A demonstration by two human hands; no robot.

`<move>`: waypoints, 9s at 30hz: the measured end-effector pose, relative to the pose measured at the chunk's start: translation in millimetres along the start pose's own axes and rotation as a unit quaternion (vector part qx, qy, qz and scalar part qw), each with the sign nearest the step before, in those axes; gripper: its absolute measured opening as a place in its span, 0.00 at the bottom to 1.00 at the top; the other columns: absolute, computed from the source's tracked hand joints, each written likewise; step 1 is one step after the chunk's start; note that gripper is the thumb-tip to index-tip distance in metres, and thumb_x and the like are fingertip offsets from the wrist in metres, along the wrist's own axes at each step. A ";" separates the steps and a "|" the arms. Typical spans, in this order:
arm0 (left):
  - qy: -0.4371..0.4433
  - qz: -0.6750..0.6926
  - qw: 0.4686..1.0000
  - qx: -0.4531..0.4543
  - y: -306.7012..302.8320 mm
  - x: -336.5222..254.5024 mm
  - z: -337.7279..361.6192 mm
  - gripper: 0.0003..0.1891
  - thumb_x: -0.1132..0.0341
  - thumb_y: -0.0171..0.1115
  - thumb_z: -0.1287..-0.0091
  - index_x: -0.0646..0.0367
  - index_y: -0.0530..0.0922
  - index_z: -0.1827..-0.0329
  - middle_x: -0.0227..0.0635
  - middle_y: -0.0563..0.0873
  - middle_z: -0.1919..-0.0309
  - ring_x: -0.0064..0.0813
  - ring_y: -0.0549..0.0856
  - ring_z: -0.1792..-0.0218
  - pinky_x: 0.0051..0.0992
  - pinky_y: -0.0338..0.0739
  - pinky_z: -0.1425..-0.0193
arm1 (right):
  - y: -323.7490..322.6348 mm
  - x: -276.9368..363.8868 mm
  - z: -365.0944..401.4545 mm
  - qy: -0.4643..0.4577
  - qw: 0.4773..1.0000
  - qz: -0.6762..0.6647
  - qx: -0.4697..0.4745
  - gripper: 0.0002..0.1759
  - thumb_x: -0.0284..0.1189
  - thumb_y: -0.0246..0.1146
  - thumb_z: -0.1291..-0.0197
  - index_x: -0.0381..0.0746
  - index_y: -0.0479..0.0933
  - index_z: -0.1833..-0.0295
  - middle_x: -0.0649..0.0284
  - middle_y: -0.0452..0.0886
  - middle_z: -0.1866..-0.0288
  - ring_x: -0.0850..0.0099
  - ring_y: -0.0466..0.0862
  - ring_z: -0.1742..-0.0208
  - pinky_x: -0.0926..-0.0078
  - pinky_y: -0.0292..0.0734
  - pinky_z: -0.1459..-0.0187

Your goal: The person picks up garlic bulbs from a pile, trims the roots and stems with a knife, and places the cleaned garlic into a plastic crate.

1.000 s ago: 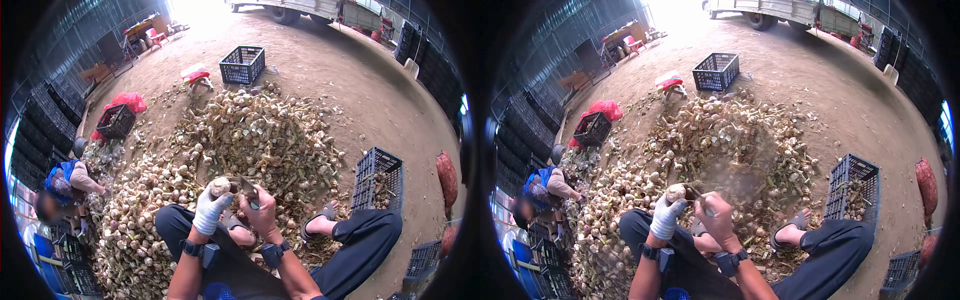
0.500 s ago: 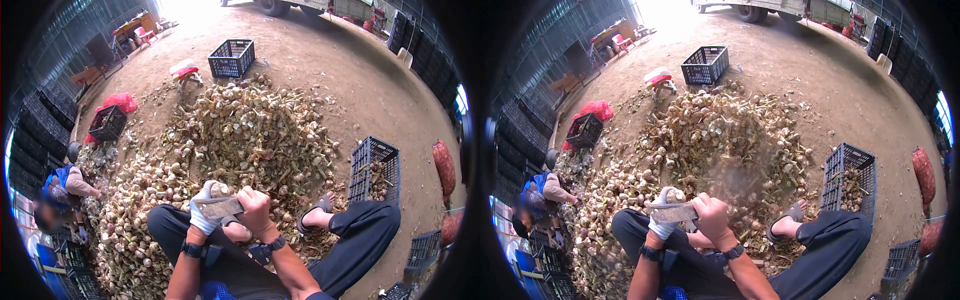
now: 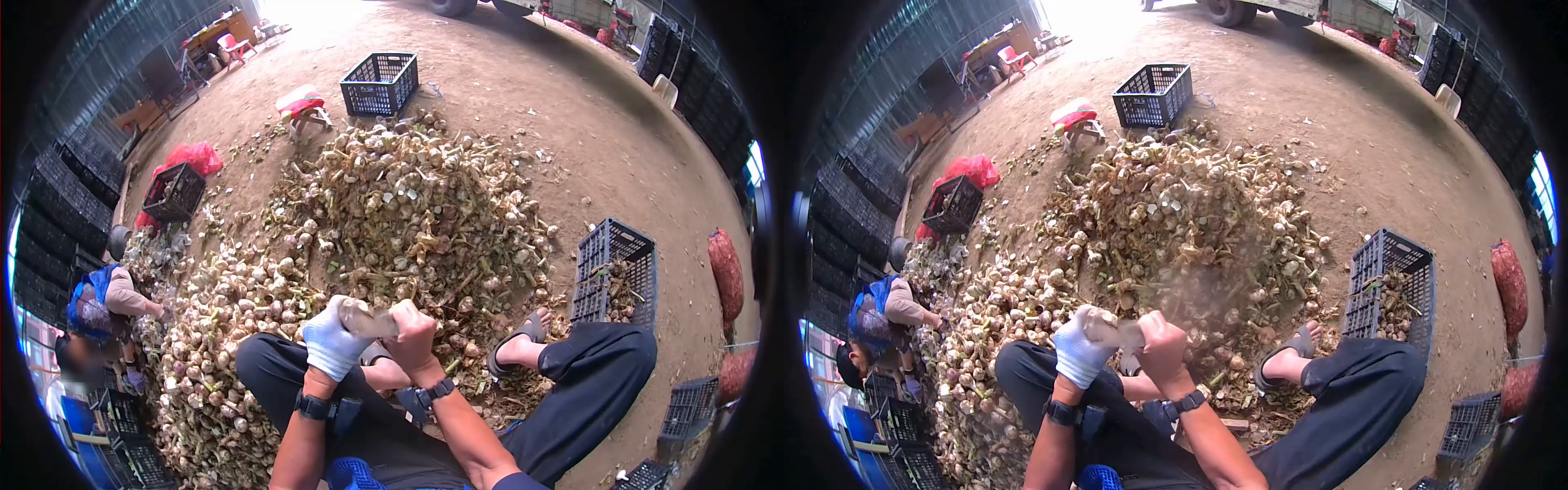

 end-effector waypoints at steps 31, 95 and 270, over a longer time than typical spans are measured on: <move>-0.101 0.209 0.973 0.014 13.8 23.9 -9.8 0.10 0.72 0.70 0.39 0.63 0.81 0.56 0.34 0.86 0.67 0.23 0.84 0.69 0.25 0.80 0.61 | -35.2 4.6 -32.8 0.204 0.941 -0.261 0.073 0.05 0.22 0.67 0.44 0.33 0.79 0.64 0.61 0.83 0.62 0.70 0.85 0.62 0.70 0.79 0.61; -0.052 0.255 0.960 0.105 26.5 -1.7 -20.9 0.33 0.66 0.78 0.43 0.63 0.73 0.35 0.38 0.84 0.46 0.26 0.83 0.47 0.28 0.79 0.40 | -15.5 1.7 -23.9 0.395 0.769 -0.485 0.134 0.11 0.35 0.72 0.36 0.42 0.81 0.67 0.79 0.74 0.77 0.89 0.69 0.77 0.85 0.62 0.75; -0.018 0.361 0.927 0.100 31.1 -0.1 -13.3 0.31 0.68 0.79 0.48 0.58 0.74 0.42 0.31 0.85 0.54 0.20 0.82 0.54 0.25 0.80 0.46 | -62.8 57.5 -50.2 -0.130 0.984 0.034 0.113 0.12 0.27 0.71 0.57 0.38 0.73 0.70 0.56 0.75 0.71 0.55 0.81 0.73 0.61 0.75 0.72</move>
Point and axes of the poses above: each hand's wrist, its own z-axis away from the middle knuckle, its own y-axis out of the palm, x = y × z, the point moved 7 cm from there along -z, towards the middle knuckle
